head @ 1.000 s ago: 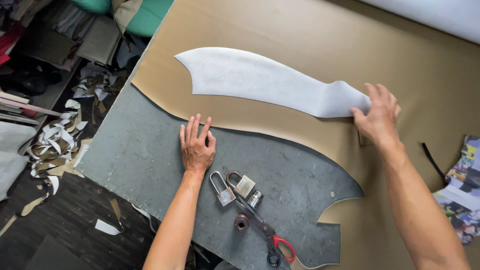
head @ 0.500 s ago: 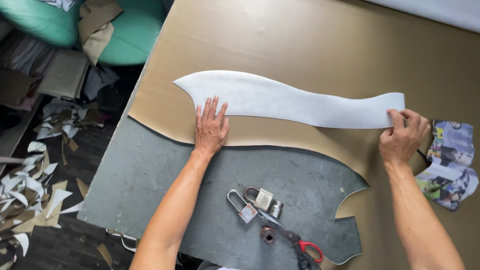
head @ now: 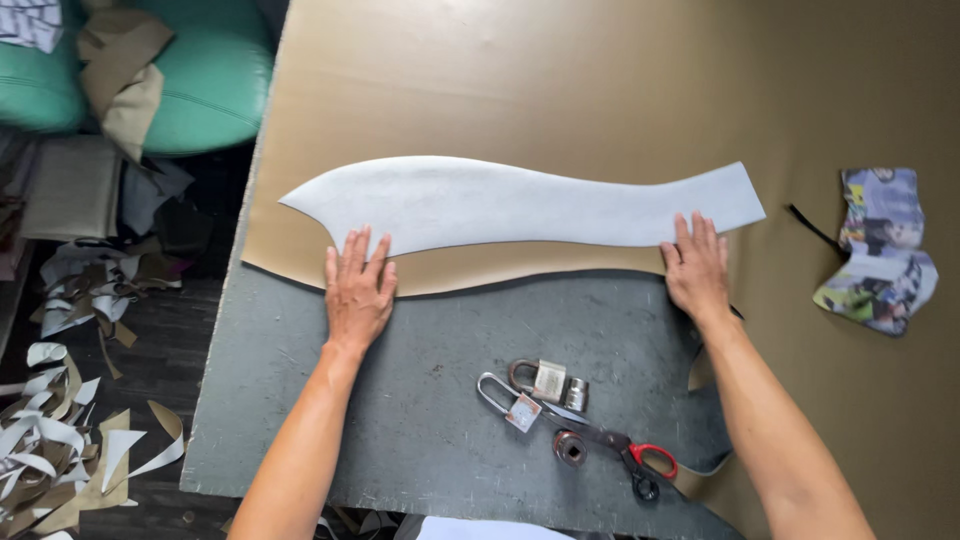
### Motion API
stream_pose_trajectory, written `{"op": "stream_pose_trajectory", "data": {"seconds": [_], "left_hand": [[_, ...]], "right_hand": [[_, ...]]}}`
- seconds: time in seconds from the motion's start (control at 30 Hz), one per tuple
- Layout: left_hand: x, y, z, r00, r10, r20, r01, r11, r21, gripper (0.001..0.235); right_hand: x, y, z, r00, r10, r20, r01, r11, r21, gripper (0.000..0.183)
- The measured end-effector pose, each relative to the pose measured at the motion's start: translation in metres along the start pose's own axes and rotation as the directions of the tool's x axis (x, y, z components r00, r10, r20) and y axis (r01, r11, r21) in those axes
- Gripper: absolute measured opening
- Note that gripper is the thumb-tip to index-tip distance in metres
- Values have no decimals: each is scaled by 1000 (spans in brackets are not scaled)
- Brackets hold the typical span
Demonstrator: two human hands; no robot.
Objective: The person places a white template on a brown sheet and secures it with padlocks and a roll. Using shears, they cut the brown material along the template's edge. After cutting, they remove the template and weights, then handle and fold newspaper sheets on the work surface.
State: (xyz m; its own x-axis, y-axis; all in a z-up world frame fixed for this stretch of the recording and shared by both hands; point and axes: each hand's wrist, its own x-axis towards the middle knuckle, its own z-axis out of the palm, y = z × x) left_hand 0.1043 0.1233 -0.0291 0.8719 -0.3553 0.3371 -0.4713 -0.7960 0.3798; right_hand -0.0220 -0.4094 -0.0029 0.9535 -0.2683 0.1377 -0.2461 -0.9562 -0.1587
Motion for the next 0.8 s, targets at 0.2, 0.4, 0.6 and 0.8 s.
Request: {"op": "stream_pose_trajectory", "data": {"seconds": [0.2,0.4,0.6,0.8], "left_hand": [[2,-4,-7,998,-55,19,54,998,21,41],[-1,-4,-4,994,-110,2,110,992,55,42],[-20,-6,3,977,-205,-59,209,976,63,45],[-32,-13,2,963,-266,-52,270,957,108,50]], "right_hand": [[-33,-21,3,997,49,-59,-47,999,20,55],[-41,-25,4,994,26,-110,-22,999,38,53],[-42,-31,7,990,-72,-125,77,996,36,52],[-46,-39,-5,990,-84,-116,95,991,94,50]]}}
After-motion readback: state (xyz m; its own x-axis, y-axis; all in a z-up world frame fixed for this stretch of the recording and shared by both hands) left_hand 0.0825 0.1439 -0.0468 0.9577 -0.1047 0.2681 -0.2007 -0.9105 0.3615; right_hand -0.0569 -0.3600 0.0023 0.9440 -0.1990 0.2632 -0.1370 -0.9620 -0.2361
